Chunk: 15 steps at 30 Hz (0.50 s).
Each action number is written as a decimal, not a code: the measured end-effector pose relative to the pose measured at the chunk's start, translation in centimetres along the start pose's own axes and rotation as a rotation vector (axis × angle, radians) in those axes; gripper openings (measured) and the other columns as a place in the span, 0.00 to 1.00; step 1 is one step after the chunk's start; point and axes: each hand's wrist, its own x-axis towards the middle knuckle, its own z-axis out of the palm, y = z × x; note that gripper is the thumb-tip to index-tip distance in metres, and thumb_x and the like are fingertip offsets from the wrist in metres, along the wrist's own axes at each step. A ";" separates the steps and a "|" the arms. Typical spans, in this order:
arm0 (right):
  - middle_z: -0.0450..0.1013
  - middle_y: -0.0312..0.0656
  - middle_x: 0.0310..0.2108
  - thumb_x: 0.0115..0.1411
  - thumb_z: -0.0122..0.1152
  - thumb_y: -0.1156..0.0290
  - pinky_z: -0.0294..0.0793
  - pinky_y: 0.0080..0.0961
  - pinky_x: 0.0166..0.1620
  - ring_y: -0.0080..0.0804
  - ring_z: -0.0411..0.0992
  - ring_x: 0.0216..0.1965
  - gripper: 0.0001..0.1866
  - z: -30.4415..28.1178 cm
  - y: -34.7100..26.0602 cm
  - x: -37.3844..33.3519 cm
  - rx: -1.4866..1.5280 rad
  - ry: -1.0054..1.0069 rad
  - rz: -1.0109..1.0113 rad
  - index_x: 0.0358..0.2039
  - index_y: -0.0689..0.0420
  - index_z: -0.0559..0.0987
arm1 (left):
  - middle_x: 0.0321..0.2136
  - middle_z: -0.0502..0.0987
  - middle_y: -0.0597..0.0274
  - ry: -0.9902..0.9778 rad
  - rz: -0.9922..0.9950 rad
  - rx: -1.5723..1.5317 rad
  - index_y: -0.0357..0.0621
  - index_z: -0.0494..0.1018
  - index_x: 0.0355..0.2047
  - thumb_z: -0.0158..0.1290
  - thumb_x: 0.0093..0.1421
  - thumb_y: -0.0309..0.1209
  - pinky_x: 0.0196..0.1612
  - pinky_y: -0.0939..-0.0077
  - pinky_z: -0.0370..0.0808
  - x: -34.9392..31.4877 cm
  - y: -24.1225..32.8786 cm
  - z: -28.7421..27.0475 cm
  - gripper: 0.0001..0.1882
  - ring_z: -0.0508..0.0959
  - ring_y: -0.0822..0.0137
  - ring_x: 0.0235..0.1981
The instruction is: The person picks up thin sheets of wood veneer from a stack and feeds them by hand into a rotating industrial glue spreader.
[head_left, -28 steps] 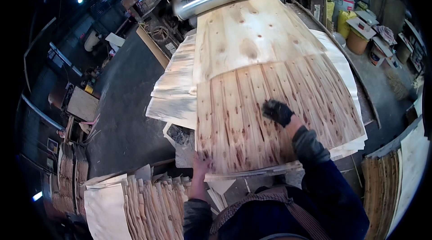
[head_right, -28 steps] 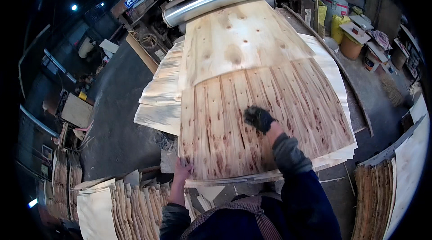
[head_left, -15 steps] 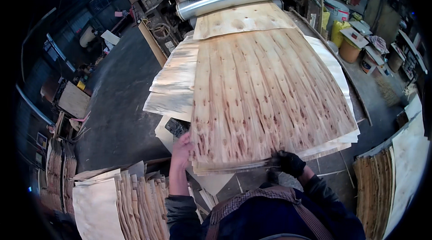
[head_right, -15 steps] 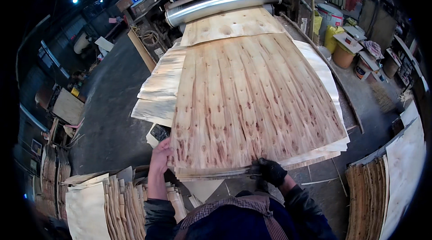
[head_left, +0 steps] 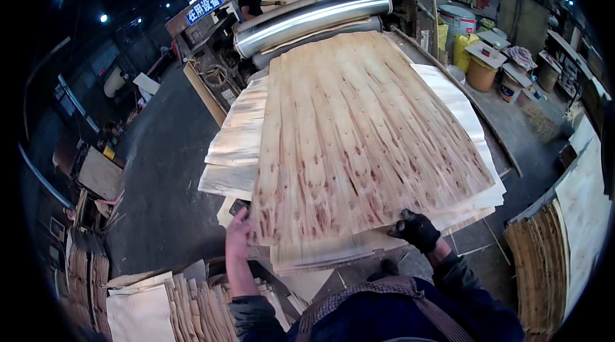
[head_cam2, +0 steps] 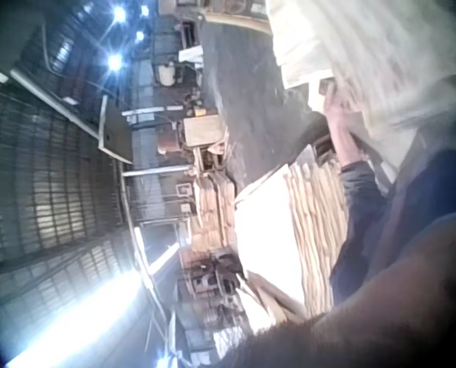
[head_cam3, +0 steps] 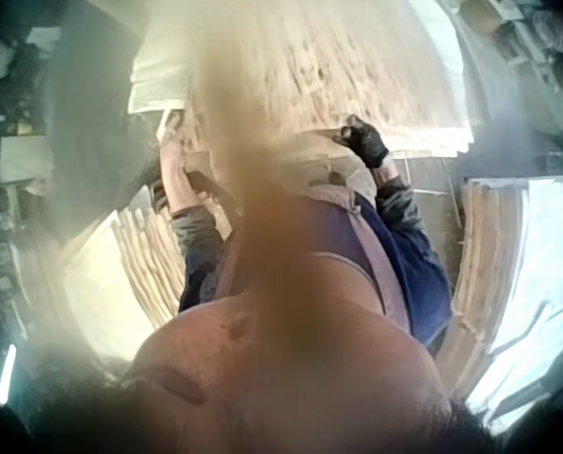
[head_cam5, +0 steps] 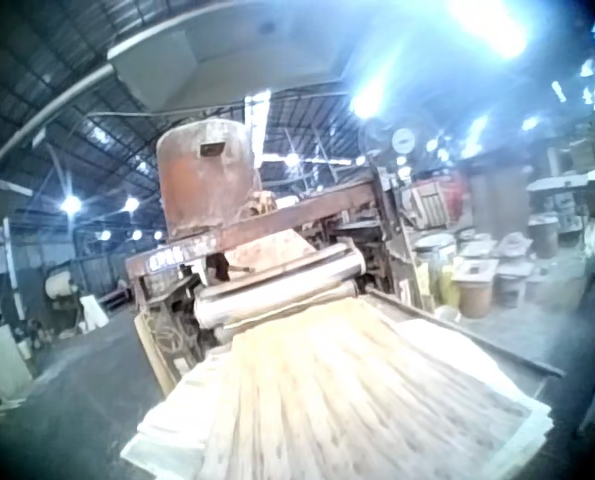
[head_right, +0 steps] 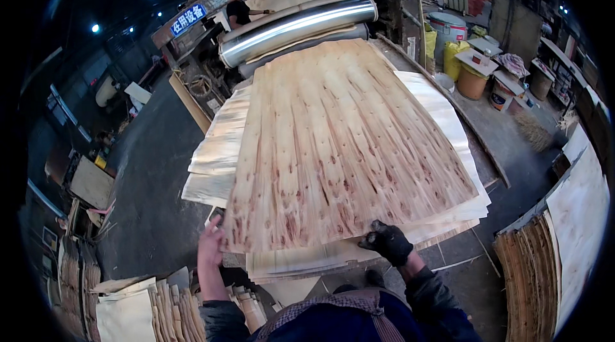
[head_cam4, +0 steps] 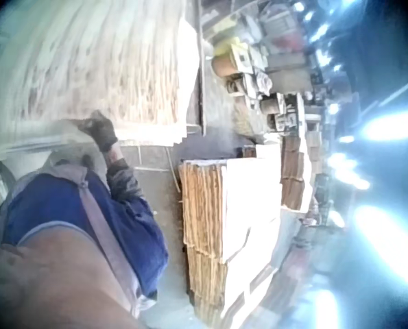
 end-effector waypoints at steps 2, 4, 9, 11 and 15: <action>0.70 0.47 0.22 0.58 0.56 0.68 0.75 0.46 0.42 0.44 0.73 0.31 0.08 0.2 0.0 2.2 -0.065 0.026 -0.050 0.28 0.59 0.71 | 0.39 0.75 0.57 0.038 0.045 0.236 0.37 0.59 0.57 0.47 0.57 0.22 0.42 0.76 0.74 1.4 -5.6 -0.2 0.26 0.76 0.69 0.37; 0.72 0.48 0.23 0.57 0.57 0.68 0.77 0.41 0.38 0.44 0.74 0.29 0.08 0.6 0.3 5.0 -0.046 0.004 -0.102 0.28 0.60 0.73 | 0.46 0.70 0.51 0.041 0.174 0.457 0.33 0.55 0.58 0.50 0.55 0.26 0.49 0.73 0.68 1.3 -10.4 -0.2 0.31 0.71 0.63 0.46; 0.72 0.46 0.18 0.57 0.55 0.70 0.78 0.41 0.33 0.41 0.74 0.22 0.05 2.8 -2.2 17.4 -0.013 0.056 -0.073 0.29 0.58 0.73 | 0.62 0.49 0.47 0.002 -0.032 1.031 0.48 0.50 0.62 0.58 0.48 0.46 0.62 0.52 0.48 -0.8 -14.3 5.7 0.45 0.47 0.48 0.63; 0.72 0.44 0.17 0.57 0.54 0.71 0.77 0.42 0.33 0.41 0.73 0.21 0.03 2.9 -3.3 21.5 -0.023 0.109 -0.067 0.28 0.55 0.74 | 0.65 0.40 0.49 0.019 -0.100 1.195 0.56 0.47 0.64 0.58 0.47 0.50 0.62 0.47 0.41 -2.1 -13.9 7.4 0.47 0.38 0.46 0.65; 0.74 0.41 0.28 0.57 0.54 0.70 0.73 0.43 0.44 0.39 0.73 0.35 0.03 3.1 -6.0 27.3 0.092 -0.143 -0.148 0.27 0.52 0.73 | 0.66 0.31 0.54 -0.021 -0.121 1.124 0.63 0.40 0.65 0.57 0.48 0.53 0.63 0.45 0.34 -3.1 -14.0 8.0 0.50 0.30 0.47 0.66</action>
